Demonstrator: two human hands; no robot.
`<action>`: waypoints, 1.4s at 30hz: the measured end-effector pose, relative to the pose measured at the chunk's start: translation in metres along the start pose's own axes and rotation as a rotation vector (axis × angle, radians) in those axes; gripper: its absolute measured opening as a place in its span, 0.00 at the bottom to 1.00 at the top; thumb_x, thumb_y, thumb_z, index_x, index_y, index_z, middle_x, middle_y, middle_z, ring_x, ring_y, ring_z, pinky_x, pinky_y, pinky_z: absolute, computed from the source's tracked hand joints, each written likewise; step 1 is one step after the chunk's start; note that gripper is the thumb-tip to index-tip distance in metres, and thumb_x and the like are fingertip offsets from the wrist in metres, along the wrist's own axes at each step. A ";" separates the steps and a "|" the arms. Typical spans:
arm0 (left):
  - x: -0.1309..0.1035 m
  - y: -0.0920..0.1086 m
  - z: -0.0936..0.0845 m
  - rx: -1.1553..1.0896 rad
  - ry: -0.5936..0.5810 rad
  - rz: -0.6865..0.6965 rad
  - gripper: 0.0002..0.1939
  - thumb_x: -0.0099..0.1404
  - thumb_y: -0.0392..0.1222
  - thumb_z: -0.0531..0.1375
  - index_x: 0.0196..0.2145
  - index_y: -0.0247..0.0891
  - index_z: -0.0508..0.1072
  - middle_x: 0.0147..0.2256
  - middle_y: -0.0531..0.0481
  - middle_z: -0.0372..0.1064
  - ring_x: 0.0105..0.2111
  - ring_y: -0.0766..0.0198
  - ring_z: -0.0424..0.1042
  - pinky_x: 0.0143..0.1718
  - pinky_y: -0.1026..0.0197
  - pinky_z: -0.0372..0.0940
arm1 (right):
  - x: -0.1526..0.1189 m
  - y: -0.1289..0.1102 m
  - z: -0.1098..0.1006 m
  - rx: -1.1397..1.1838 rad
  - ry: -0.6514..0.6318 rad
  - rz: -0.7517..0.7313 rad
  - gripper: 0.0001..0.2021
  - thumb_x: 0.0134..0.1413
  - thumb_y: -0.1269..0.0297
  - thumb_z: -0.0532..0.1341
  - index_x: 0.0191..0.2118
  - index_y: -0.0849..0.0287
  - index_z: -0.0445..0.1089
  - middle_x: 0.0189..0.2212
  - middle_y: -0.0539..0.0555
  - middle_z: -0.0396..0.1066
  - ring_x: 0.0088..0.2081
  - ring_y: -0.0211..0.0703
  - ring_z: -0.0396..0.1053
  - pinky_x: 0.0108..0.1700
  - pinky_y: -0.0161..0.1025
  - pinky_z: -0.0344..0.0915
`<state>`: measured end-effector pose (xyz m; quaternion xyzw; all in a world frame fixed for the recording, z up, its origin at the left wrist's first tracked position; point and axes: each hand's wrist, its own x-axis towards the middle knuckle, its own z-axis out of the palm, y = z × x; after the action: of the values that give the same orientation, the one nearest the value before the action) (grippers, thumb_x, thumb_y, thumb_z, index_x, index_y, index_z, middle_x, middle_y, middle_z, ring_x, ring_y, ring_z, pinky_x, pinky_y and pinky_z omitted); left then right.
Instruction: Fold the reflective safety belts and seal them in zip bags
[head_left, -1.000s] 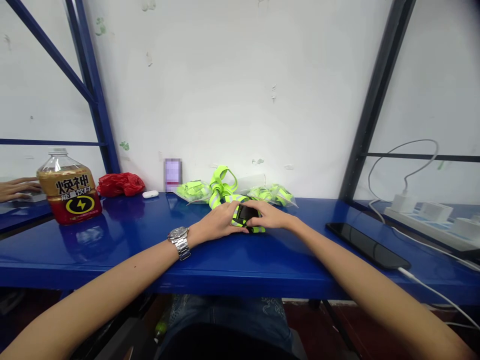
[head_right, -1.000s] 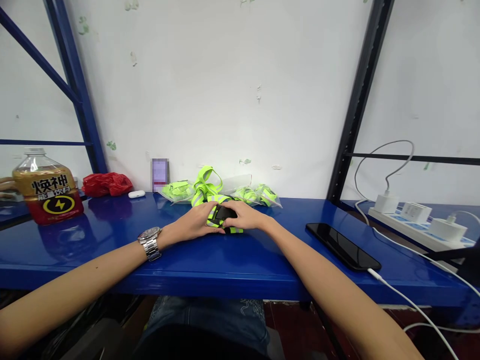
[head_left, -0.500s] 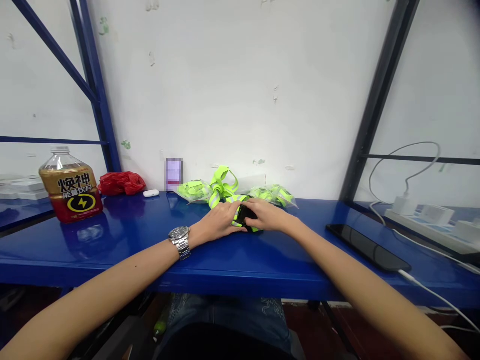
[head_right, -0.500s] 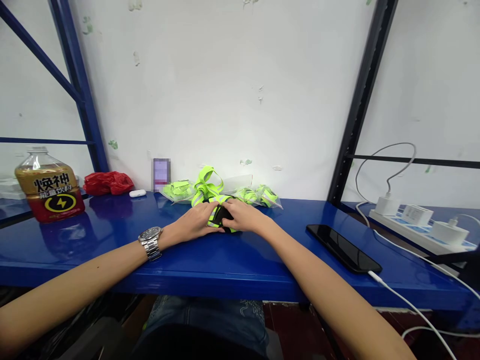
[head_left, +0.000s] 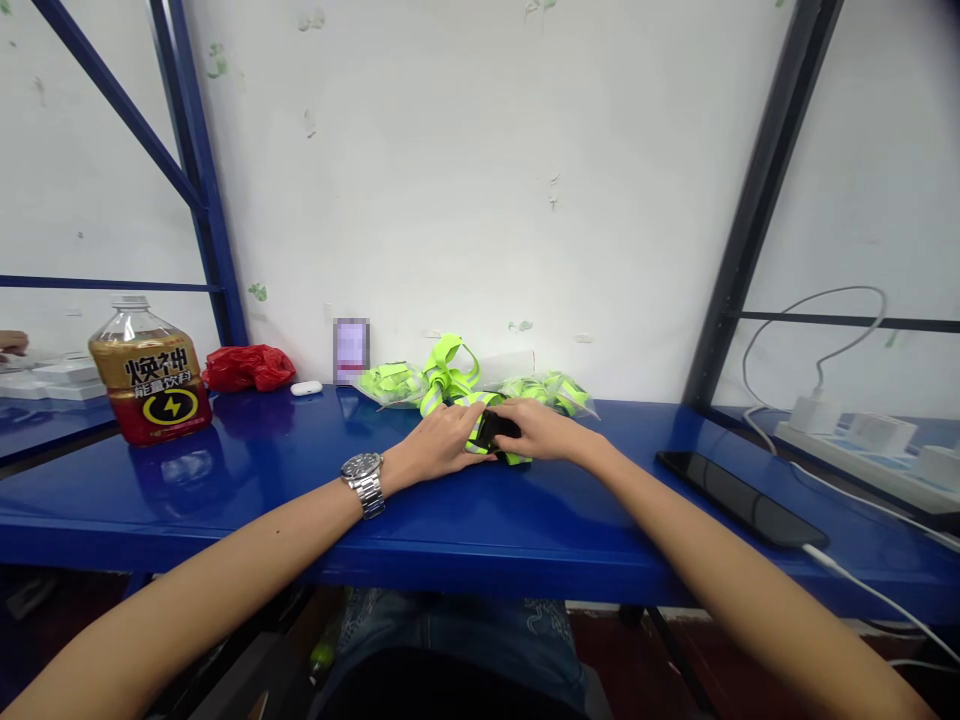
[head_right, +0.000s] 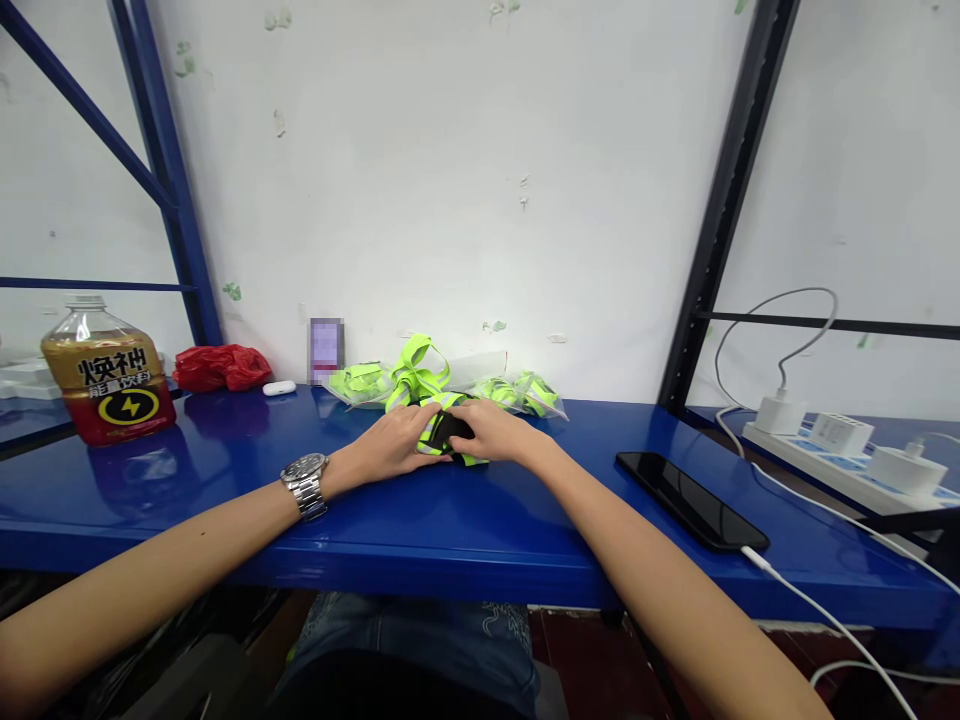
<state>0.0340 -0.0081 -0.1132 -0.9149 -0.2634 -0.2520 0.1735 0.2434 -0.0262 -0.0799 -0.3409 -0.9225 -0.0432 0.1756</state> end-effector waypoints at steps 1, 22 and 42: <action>0.000 -0.001 -0.001 -0.008 0.010 -0.005 0.29 0.65 0.60 0.55 0.53 0.35 0.58 0.41 0.39 0.70 0.40 0.49 0.71 0.39 0.53 0.63 | -0.002 0.002 -0.002 0.011 0.020 -0.004 0.16 0.55 0.64 0.58 0.49 0.63 0.69 0.39 0.60 0.73 0.36 0.47 0.68 0.39 0.41 0.62; 0.000 -0.016 -0.002 -0.020 0.139 -0.145 0.31 0.64 0.61 0.54 0.55 0.34 0.56 0.43 0.38 0.70 0.40 0.50 0.72 0.40 0.52 0.65 | -0.005 0.002 -0.004 -0.223 0.138 0.179 0.28 0.48 0.57 0.64 0.53 0.65 0.64 0.47 0.64 0.69 0.47 0.56 0.66 0.45 0.46 0.62; 0.004 -0.023 0.003 -0.055 0.174 -0.190 0.33 0.63 0.60 0.55 0.56 0.34 0.58 0.46 0.37 0.70 0.43 0.48 0.73 0.43 0.50 0.67 | -0.006 0.024 -0.004 -0.168 0.148 0.224 0.30 0.48 0.55 0.62 0.56 0.61 0.60 0.48 0.63 0.70 0.46 0.55 0.69 0.43 0.42 0.62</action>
<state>0.0247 0.0135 -0.1093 -0.8648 -0.3260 -0.3530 0.1461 0.2639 -0.0125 -0.0796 -0.4512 -0.8564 -0.1254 0.2176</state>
